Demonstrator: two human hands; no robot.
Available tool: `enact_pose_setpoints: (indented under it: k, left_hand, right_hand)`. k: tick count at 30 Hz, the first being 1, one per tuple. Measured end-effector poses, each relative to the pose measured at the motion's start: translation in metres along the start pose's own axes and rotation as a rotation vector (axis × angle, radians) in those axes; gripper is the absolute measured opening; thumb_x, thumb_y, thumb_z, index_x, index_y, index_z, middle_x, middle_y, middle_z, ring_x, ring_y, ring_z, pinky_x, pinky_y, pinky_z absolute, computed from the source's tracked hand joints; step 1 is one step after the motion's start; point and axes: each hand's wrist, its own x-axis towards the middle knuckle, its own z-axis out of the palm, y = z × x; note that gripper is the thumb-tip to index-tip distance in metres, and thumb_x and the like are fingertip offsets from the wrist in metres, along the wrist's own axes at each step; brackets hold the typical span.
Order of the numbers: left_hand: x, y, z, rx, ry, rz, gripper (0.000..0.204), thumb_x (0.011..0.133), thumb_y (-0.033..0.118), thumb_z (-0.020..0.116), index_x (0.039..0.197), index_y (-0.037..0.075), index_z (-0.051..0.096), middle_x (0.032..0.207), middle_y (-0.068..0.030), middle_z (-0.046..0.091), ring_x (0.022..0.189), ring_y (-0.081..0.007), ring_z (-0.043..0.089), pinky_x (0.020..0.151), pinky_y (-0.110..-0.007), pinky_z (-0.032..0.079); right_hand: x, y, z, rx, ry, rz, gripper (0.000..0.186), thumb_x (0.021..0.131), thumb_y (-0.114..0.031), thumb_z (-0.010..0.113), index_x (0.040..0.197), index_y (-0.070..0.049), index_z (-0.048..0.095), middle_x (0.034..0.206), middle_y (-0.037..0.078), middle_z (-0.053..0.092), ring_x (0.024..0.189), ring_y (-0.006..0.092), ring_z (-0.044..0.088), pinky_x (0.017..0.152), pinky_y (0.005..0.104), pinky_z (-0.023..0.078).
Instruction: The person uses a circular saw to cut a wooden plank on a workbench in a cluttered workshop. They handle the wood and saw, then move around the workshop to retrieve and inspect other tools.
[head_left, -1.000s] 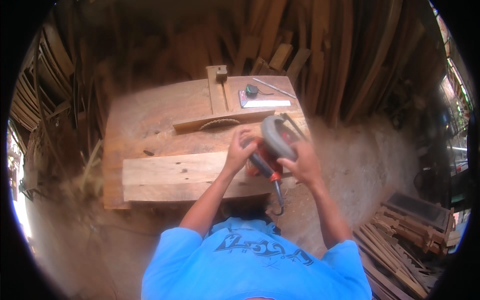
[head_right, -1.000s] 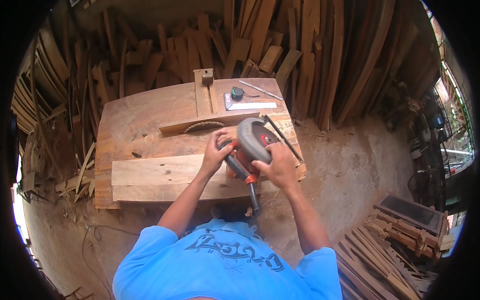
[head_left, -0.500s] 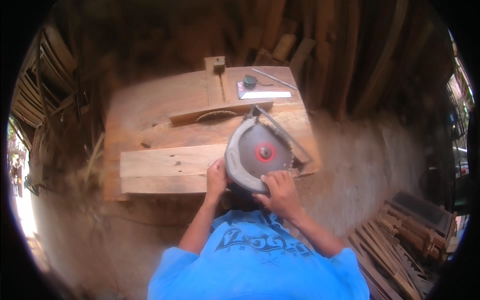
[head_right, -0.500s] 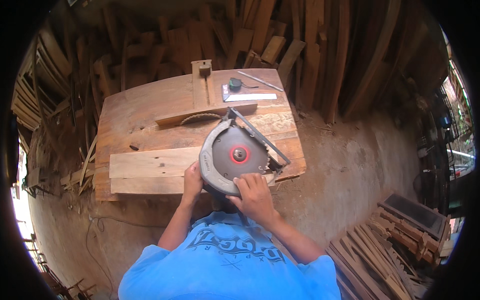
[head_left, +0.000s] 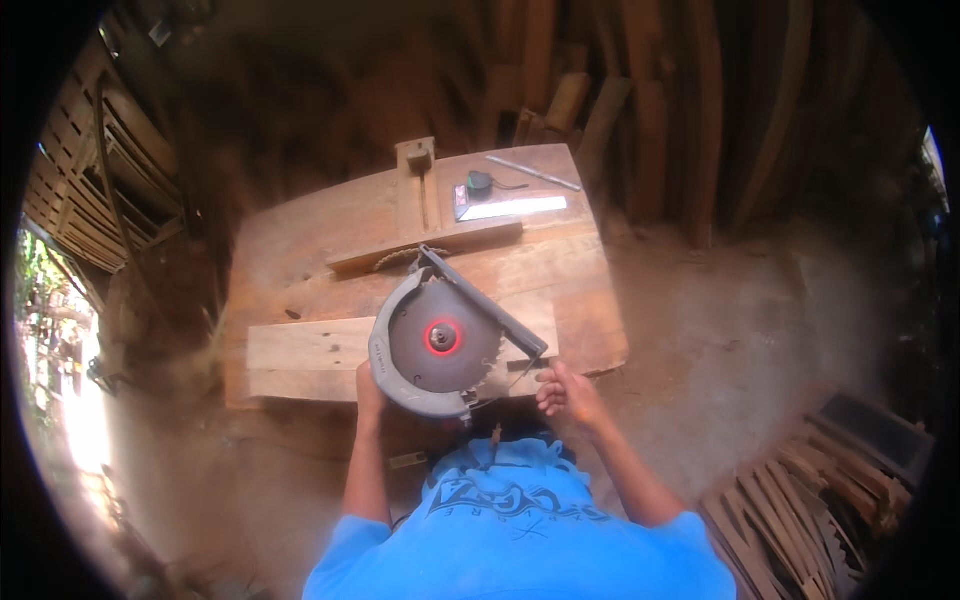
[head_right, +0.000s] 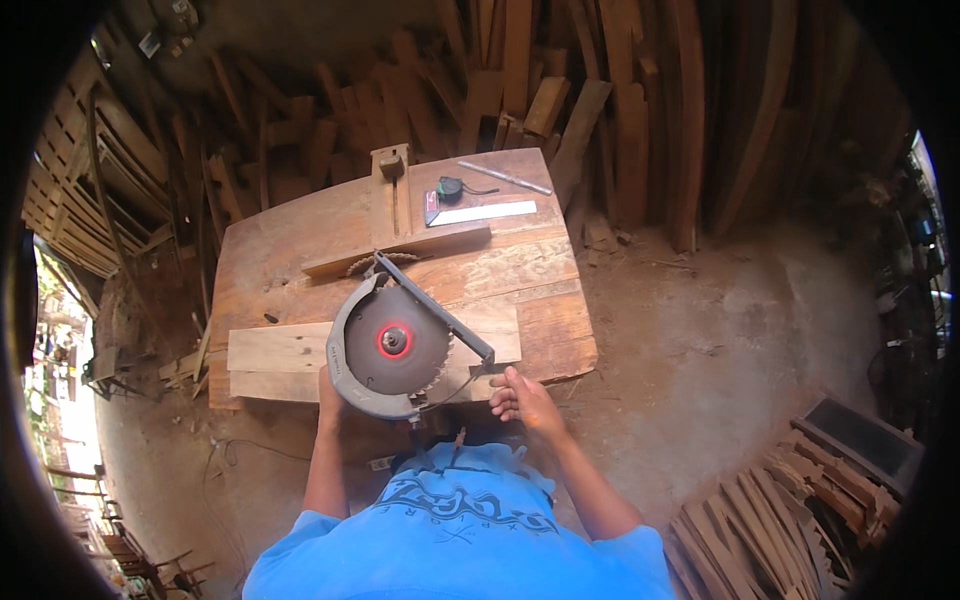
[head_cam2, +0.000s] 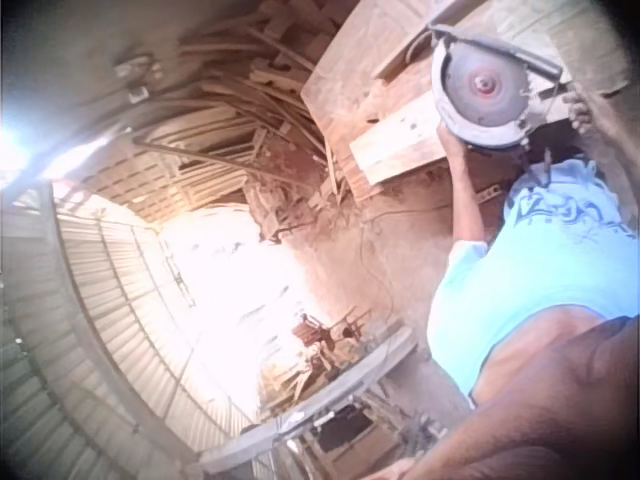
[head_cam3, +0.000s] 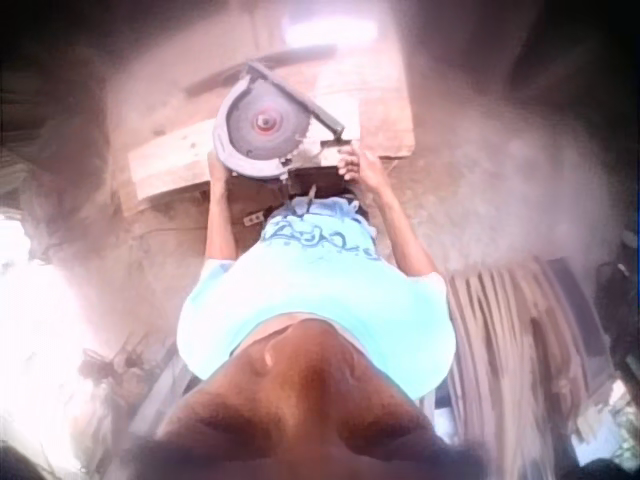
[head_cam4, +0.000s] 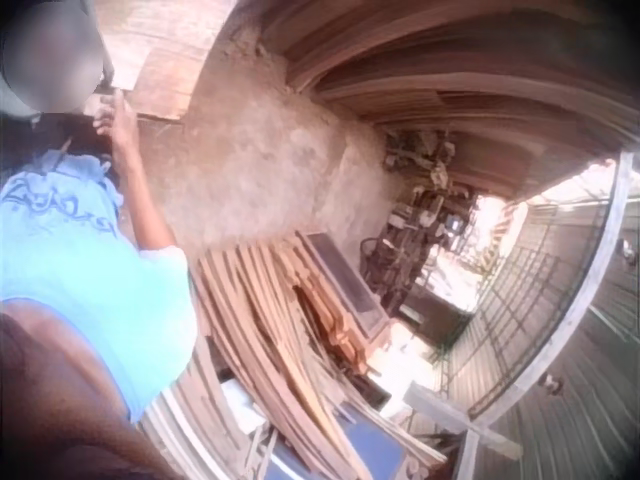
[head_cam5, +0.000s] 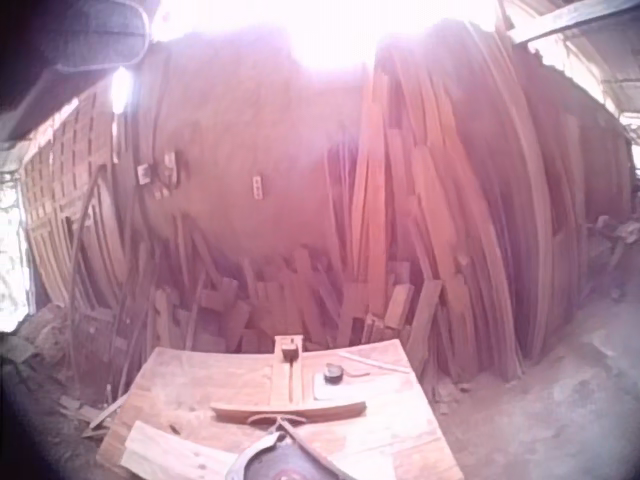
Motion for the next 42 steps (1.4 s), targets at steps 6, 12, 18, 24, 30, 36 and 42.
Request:
enact_pose_setpoints:
  k: [6,12,18,24,30,36,42]
  left_hand:
    - [0.028,0.009,-0.031,-0.057,-0.047,-0.154,0.032,0.102,0.024,0.057,0.113,-0.002,0.071,0.1,-0.0104,0.075,0.093,-0.0171,0.068,0.083,-0.033,0.053]
    - [0.132,0.043,-0.021,-0.349,-0.293,-0.257,0.047,0.107,0.041,0.051,0.131,0.003,0.064,0.128,-0.0107,0.066,0.113,-0.0163,0.062,0.095,-0.03,0.05]
    - [0.182,0.062,0.016,0.046,-0.582,0.013,0.044,0.107,0.034,0.055,0.132,0.0,0.065,0.125,-0.0059,0.069,0.114,-0.0132,0.06,0.101,-0.029,0.046]
    - [0.174,0.061,0.028,-0.265,-0.495,-0.144,0.044,0.106,0.036,0.056,0.131,0.001,0.063,0.123,-0.0048,0.068,0.114,-0.0121,0.06,0.1,-0.028,0.045]
    - [0.176,0.055,0.038,-0.298,-0.487,-0.171,0.044,0.107,0.035,0.055,0.133,0.0,0.061,0.122,-0.0051,0.067,0.11,-0.0112,0.061,0.099,-0.027,0.046]
    - [0.171,0.061,0.043,-0.389,-0.449,-0.241,0.035,0.107,0.028,0.055,0.126,0.0,0.066,0.11,-0.0038,0.07,0.101,-0.0109,0.065,0.093,-0.026,0.05]
    - [0.183,0.031,0.037,-0.296,-0.388,-0.173,0.025,0.106,0.023,0.058,0.117,0.003,0.069,0.102,-0.0014,0.071,0.091,-0.0076,0.062,0.084,-0.025,0.049]
  right_hand:
    - [0.026,-0.011,-0.009,0.166,-0.321,0.086,0.043,0.106,-0.042,0.054,0.113,0.0,0.063,0.085,0.004,0.066,0.076,0.0109,0.064,0.067,0.0235,0.051]
    - [0.05,-0.011,-0.019,0.309,-0.563,0.283,0.036,0.099,-0.038,0.057,0.104,-0.003,0.064,0.079,0.005,0.063,0.072,0.0165,0.062,0.057,0.0274,0.047]
    - [0.069,0.004,-0.018,0.513,-0.712,0.484,0.035,0.092,-0.041,0.052,0.091,-0.008,0.063,0.076,0.004,0.056,0.069,0.0183,0.05,0.058,0.0301,0.04]
    - [0.077,-0.003,-0.023,0.549,-0.931,0.622,0.03,0.09,-0.034,0.057,0.088,-0.004,0.06,0.073,0.009,0.054,0.062,0.0202,0.051,0.052,0.0316,0.042]
    - [0.074,-0.021,-0.026,0.304,-0.938,0.526,0.032,0.098,-0.032,0.055,0.078,-0.007,0.052,0.065,0.004,0.045,0.054,0.0165,0.045,0.049,0.0304,0.036]
    - [0.073,-0.021,-0.028,0.388,-0.979,0.572,0.04,0.102,-0.034,0.058,0.072,-0.01,0.046,0.065,0.002,0.043,0.054,0.0135,0.04,0.049,0.0287,0.034]
    - [0.068,-0.023,-0.027,0.357,-0.904,0.565,0.04,0.103,-0.034,0.059,0.072,-0.011,0.045,0.066,0.001,0.041,0.057,0.0129,0.04,0.051,0.0286,0.036]
